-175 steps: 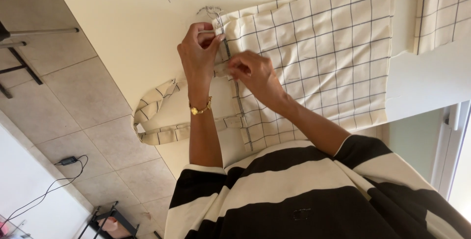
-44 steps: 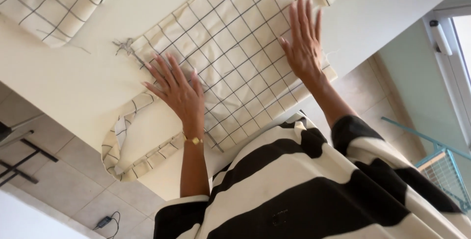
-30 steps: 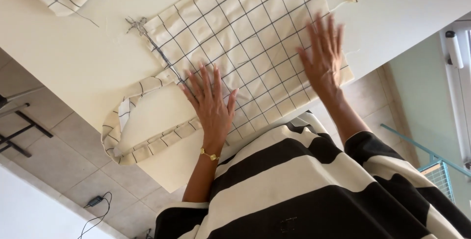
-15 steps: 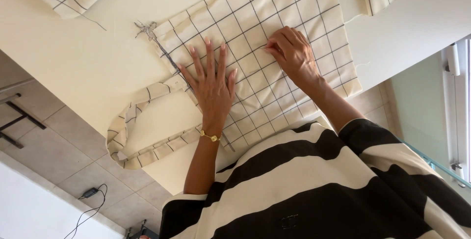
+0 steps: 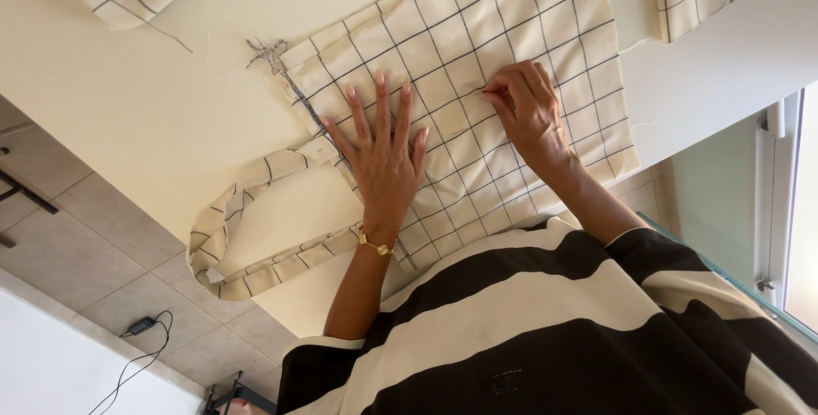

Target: The person is pinning fabric handles and edges of a tote bag to prepare it for sewing, ensuring the grid patterns align.

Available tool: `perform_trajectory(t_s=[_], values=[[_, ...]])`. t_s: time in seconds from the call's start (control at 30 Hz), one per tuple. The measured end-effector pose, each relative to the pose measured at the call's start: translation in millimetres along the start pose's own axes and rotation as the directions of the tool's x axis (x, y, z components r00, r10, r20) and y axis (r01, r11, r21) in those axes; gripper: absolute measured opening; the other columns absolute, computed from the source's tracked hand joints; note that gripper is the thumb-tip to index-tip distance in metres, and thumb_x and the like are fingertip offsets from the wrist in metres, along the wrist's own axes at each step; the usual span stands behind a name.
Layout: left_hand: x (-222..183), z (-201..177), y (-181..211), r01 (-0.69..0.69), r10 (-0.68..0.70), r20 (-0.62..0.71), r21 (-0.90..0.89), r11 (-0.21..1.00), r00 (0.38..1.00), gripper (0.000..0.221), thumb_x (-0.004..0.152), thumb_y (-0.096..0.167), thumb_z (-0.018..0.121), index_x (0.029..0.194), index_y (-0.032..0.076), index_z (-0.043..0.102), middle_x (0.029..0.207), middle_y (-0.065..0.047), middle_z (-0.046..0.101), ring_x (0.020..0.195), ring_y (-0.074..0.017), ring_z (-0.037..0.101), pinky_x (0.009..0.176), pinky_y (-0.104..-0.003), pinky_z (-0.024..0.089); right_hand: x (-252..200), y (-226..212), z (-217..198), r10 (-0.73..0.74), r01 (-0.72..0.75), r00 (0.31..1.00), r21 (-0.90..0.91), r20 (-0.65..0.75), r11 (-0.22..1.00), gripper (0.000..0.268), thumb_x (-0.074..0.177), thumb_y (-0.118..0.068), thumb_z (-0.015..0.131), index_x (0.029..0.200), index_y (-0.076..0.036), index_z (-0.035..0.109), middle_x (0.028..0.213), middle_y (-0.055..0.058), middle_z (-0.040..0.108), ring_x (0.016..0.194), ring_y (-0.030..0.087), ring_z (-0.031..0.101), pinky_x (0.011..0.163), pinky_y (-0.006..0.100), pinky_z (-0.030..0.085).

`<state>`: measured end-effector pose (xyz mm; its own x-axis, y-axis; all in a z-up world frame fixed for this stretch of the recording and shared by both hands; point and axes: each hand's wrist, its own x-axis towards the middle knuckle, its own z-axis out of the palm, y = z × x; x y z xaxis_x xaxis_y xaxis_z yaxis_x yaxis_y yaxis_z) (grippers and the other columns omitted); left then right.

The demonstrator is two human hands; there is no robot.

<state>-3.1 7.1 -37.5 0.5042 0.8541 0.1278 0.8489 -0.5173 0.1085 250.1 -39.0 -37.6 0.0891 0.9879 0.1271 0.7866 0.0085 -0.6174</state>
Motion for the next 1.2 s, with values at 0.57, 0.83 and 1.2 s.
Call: perform_trajectory(t_s=[0.57, 0.83, 1.2], values=[[-9.3, -22.6, 13.8, -0.006, -0.219, -0.181, -0.783, 0.622, 0.959, 0.015, 0.099, 0.014, 0.082, 0.113, 0.009, 0.079, 0.118, -0.001, 0.071, 0.124, -0.0258, 0.069, 0.112, -0.04, 0.06, 0.4, -92.9, 4.8, -0.033, 0.002, 0.993, 0.252, 0.117, 0.968, 0.01, 0.104, 0.001, 0.076, 0.112, -0.004, 0.074, 0.104, 0.014, 0.069, 0.089, 0.03, 0.078, 0.079, 0.041, 0.068], [17.7, -18.2, -71.9, 0.012, -0.161, -0.238, -0.526, 0.85, 0.958, 0.014, 0.103, 0.008, 0.074, 0.116, 0.009, 0.077, 0.121, -0.007, 0.073, 0.122, -0.0249, 0.068, 0.107, -0.041, 0.055, 34.6, -97.9, 22.4, 0.02, -0.05, 0.996, 0.378, 0.084, 0.925, 0.013, 0.101, 0.006, 0.079, 0.111, -0.002, 0.078, 0.105, 0.014, 0.073, 0.091, 0.032, 0.08, 0.077, 0.039, 0.069], [39.0, -31.9, -100.9, 0.026, -0.093, -0.229, -0.278, 0.96, 0.969, 0.013, 0.11, 0.011, 0.069, 0.121, 0.015, 0.074, 0.132, 0.001, 0.068, 0.127, -0.0189, 0.058, 0.101, -0.036, 0.046, 110.9, -110.3, 92.9, 0.092, -0.063, 0.996, 0.664, -0.008, 0.745, 0.011, 0.098, -0.001, 0.082, 0.107, 0.001, 0.076, 0.105, 0.021, 0.077, 0.094, 0.038, 0.081, 0.077, 0.042, 0.068]])
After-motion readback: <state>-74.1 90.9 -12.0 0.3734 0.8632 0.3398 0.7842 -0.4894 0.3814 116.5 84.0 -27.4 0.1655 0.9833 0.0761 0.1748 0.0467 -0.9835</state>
